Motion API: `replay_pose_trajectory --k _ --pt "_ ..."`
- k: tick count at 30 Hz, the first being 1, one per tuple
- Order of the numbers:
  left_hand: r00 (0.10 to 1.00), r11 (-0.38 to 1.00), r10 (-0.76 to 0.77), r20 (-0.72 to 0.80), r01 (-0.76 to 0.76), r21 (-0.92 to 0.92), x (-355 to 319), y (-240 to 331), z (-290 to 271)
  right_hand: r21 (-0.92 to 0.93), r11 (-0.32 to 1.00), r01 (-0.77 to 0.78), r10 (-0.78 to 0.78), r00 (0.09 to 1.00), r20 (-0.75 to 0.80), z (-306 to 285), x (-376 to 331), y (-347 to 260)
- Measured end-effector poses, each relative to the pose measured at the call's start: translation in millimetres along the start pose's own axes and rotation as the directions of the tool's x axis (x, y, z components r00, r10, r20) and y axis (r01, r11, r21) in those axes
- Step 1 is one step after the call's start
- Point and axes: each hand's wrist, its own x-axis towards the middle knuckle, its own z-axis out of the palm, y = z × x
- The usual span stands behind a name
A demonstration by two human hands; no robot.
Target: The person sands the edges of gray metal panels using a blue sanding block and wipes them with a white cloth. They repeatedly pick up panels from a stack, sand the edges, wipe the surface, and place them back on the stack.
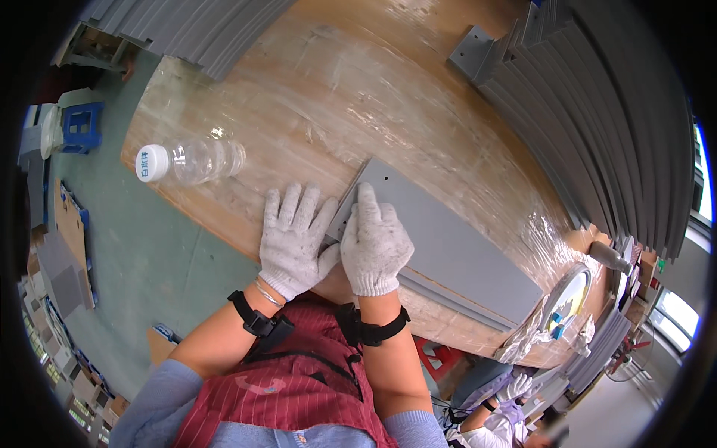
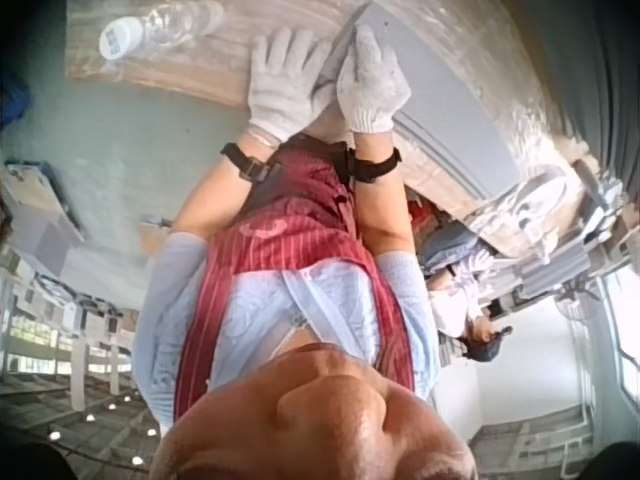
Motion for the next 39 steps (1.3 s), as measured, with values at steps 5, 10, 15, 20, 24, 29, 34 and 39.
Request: replay_pose_trajectory --k 5,10,15,20,24,29,34,39 --pt "1.0 1.0 0.01 -0.028 -0.011 -0.011 -2 -2 3 0.092 0.982 -0.163 0.169 0.984 -0.062 2 -1 9" --pt "1.0 1.0 -0.008 0.012 0.008 -0.008 1 -1 -1 0.057 0.998 -0.005 0.002 0.999 0.044 -1 -4 1" --pt "1.0 1.0 0.001 -0.006 -0.001 -0.009 -1 -2 2 0.062 0.997 -0.036 0.033 0.999 0.038 -3 -3 1" --pt "1.0 1.0 0.009 -0.025 -0.009 -0.008 -1 -2 2 0.091 0.994 -0.058 0.058 0.998 0.001 -3 0 5" --pt "1.0 1.0 -0.002 0.015 0.002 -0.009 1 0 -2 0.084 0.994 -0.072 0.07 0.997 0.02 -5 0 5" --pt "1.0 1.0 -0.003 -0.001 0.003 -0.008 -1 0 0 0.134 0.99 -0.047 0.051 0.999 -0.019 -4 -2 7" --pt "1.0 1.0 -0.005 0.016 0.005 -0.005 1 0 -1 0.163 0.984 -0.067 0.066 0.998 0.011 -6 -1 5" --pt "1.0 1.0 0.003 -0.016 -0.003 0.006 -1 0 0 0.136 0.986 -0.098 0.1 0.995 -0.007 -5 -1 5"
